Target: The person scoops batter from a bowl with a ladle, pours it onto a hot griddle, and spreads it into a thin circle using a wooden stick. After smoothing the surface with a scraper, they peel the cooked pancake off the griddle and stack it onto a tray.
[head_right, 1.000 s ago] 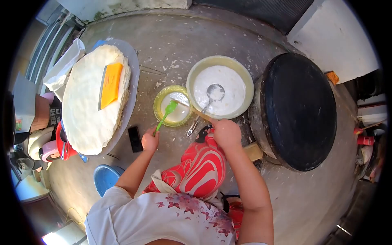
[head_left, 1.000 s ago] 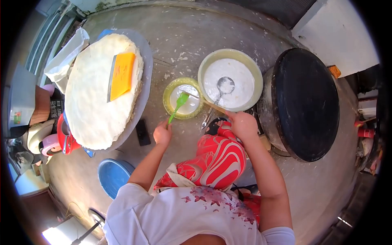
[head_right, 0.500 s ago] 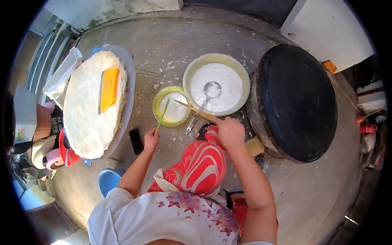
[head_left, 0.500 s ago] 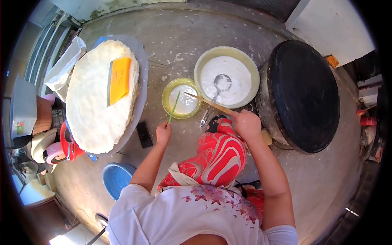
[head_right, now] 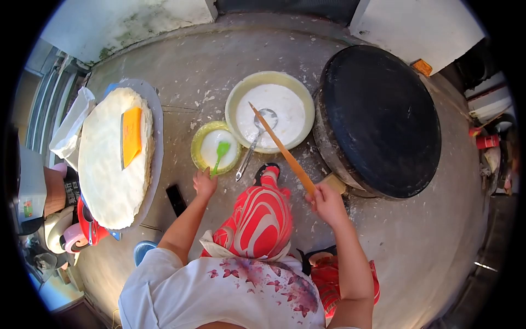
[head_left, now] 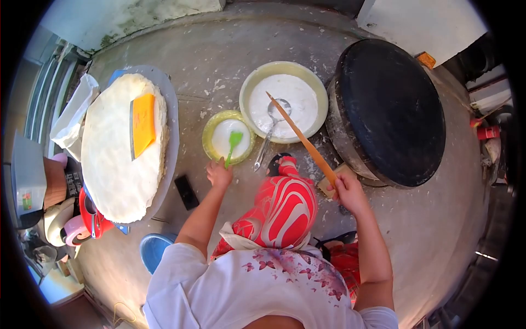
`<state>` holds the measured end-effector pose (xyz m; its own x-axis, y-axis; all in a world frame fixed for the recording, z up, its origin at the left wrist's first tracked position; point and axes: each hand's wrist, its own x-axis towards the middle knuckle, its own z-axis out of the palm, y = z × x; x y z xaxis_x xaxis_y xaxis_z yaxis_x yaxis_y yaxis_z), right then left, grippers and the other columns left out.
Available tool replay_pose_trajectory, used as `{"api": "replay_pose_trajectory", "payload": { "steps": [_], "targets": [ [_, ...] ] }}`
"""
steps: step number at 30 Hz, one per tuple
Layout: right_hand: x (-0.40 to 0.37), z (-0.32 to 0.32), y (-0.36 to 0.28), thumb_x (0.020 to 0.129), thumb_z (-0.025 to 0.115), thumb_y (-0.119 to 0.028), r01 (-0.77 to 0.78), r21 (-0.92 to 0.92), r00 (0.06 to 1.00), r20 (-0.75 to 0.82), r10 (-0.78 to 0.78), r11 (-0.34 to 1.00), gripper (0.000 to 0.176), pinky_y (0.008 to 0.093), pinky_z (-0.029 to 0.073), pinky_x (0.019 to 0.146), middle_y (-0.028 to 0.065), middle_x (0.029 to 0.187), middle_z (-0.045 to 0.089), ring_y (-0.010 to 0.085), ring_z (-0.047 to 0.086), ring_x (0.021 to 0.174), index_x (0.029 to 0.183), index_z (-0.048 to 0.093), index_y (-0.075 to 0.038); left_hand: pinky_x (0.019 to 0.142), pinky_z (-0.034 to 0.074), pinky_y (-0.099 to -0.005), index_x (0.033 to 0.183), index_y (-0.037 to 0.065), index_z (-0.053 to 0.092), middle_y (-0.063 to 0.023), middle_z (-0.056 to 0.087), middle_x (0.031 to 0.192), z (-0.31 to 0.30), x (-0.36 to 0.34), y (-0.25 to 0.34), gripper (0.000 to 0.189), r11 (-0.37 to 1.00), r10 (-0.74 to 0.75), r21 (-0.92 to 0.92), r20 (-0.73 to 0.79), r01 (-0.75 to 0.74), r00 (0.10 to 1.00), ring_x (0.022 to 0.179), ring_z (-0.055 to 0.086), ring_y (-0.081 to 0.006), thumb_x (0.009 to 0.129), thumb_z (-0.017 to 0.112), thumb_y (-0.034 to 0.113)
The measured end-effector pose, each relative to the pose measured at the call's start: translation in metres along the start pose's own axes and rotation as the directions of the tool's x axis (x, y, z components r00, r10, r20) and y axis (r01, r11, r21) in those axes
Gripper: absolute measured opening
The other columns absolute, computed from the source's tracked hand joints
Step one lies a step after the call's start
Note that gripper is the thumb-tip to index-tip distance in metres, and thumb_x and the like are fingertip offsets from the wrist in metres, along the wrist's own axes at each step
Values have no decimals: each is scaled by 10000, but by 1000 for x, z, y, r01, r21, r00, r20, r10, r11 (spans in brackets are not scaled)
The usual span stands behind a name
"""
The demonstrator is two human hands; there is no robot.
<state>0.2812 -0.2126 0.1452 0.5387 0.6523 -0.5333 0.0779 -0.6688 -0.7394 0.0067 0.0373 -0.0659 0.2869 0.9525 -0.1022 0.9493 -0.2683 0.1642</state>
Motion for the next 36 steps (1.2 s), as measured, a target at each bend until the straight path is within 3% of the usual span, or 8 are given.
{"api": "replay_pose_trajectory", "payload": {
  "steps": [2, 4, 7, 11, 18, 23, 26, 36],
  "targets": [
    [-18, -7, 10, 871, 426, -115, -100, 135, 994, -27, 105, 986, 134, 228, 415, 475, 40, 693, 606, 88, 516, 496, 915, 522, -34, 858, 383, -409, 1122, 59, 513, -117, 581, 974, 10, 9, 13, 436, 945, 267, -172, -83, -278, 960, 1018, 502, -196, 809, 519, 363],
    [-38, -21, 17, 877, 419, -118, -106, 175, 993, -32, 113, 979, 136, 215, 404, 463, 31, 706, 604, 75, 500, 494, 928, 519, -41, 831, 424, -443, 1116, 49, 501, -125, 587, 954, -24, 16, 59, 439, 608, 231, -729, 542, 315, 808, 997, 529, -227, 847, 452, 393],
    [-69, -37, 10, 886, 405, -112, -133, 277, 987, -49, 152, 952, 144, 193, 384, 445, 24, 739, 603, 58, 472, 492, 957, 512, -46, 765, 473, -437, 1049, 25, 506, -128, 587, 885, -59, 30, 111, 448, 131, 477, -471, 801, 872, 361, 862, 576, -231, 877, 382, 420],
    [-99, -49, 11, 896, 393, -103, -106, 376, 982, -108, 157, 920, 160, 171, 375, 442, 28, 785, 600, 45, 461, 510, 988, 502, -31, 699, 511, -393, 997, -4, 473, -135, 584, 825, -55, 54, 147, 412, -23, 633, -283, 738, 959, 233, 724, 591, -231, 895, 367, 381],
    [-107, -51, 37, 901, 393, -103, -10, 473, 976, -188, 112, 881, 170, 163, 376, 446, 30, 779, 597, 39, 458, 516, 1003, 498, -18, 420, 453, -267, 920, -6, 476, -102, 560, 627, -51, 69, 156, 289, 363, 253, -485, 873, 796, 416, 602, 572, -164, 913, 355, 257],
    [-110, -56, 40, 899, 400, -102, -5, 499, 966, -222, 134, 866, 163, 164, 378, 457, 20, 774, 593, 30, 455, 528, 998, 501, -21, 605, 487, -384, 904, 30, 548, -165, 611, 776, -92, 20, 152, 196, 847, 428, -418, 166, -329, 888, 748, 612, -282, 842, 445, 184],
    [-110, -57, 39, 895, 409, -97, -9, 469, 967, -220, 126, 883, 157, 165, 376, 464, 11, 769, 589, 30, 453, 533, 994, 505, -23, 700, 471, -413, 966, 66, 562, -153, 613, 881, -107, 33, 161, 221, 889, 341, 115, 480, -444, 808, 811, 599, -318, 794, 454, 152],
    [-117, -56, 48, 876, 423, -56, 50, 449, 973, -223, 58, 892, 143, 177, 398, 500, 9, 754, 590, 41, 451, 536, 963, 527, -9, 763, 447, -429, 903, 24, 573, -231, 587, 889, -110, 45, 173, 229, 940, 331, -71, 427, -334, 841, 870, 565, -359, 805, 414, 156]
  ]
}}
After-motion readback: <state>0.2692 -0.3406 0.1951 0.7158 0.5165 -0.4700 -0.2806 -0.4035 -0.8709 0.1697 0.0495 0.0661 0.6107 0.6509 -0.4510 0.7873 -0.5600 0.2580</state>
